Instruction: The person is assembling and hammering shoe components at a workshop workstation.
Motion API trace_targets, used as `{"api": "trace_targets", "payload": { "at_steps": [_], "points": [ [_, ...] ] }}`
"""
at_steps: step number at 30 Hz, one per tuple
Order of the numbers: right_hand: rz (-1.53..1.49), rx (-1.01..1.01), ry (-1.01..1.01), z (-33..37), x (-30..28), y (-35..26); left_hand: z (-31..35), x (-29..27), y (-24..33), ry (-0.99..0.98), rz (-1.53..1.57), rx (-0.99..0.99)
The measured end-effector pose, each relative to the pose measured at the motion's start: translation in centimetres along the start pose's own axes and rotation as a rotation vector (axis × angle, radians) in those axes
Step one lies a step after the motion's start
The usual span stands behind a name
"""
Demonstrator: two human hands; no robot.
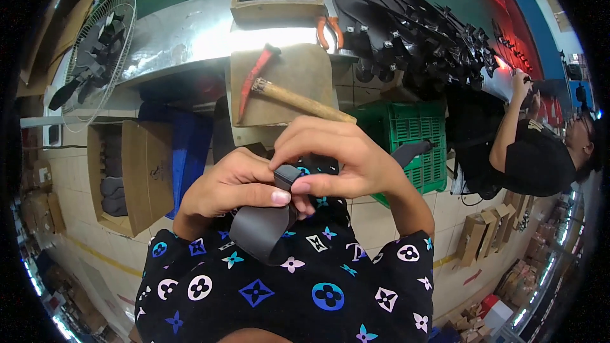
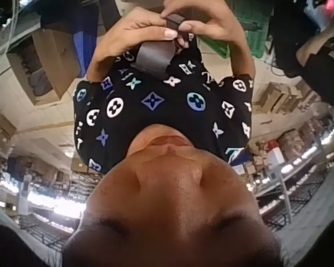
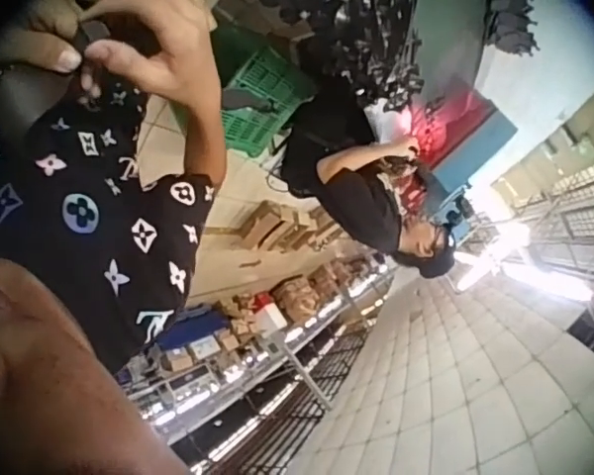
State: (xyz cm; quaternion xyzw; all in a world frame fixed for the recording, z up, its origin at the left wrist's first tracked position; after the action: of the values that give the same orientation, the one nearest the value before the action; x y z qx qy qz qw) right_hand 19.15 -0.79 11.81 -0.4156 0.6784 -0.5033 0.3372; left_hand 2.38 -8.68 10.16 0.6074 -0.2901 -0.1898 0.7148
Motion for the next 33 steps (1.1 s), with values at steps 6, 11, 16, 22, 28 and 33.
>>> {"api": "trace_targets", "payload": {
  "at_steps": [6,11,16,22,28,33],
  "points": [
    [-0.436,0.173,0.314,0.9,2.5,2.2,-0.5,1.4,-0.7,0.021,0.211,-0.011],
    [-0.593,0.157,0.347,0.5,3.4,3.4,-0.4,1.7,-1.0,0.051,0.201,-0.009],
    [-0.667,0.131,0.346,0.8,3.8,4.2,-0.4,2.1,-0.8,0.052,0.250,-0.094],
    [-0.721,0.102,0.378,1.3,4.1,4.8,-0.7,2.4,-1.1,0.098,0.253,-0.169],
    [-0.694,0.004,0.414,1.9,4.2,5.1,-0.8,2.3,-0.4,0.099,0.154,-0.169],
    [-0.676,-0.069,0.426,2.2,4.2,5.0,-1.2,2.0,-1.1,0.033,0.135,-0.129]
  ]
}}
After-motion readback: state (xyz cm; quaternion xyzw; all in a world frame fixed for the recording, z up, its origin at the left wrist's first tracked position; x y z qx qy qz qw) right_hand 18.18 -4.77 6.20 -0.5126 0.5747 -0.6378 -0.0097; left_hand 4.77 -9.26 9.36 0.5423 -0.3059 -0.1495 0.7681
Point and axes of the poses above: each hand's wrist, its own z-axis away from the middle knuckle, its own x-axis out of the palm, y = z × x, the point moved 3 cm from there along -z, towards the middle knuckle, and after that the axes turned 14 degrees about -z, right-handed, at the moved point
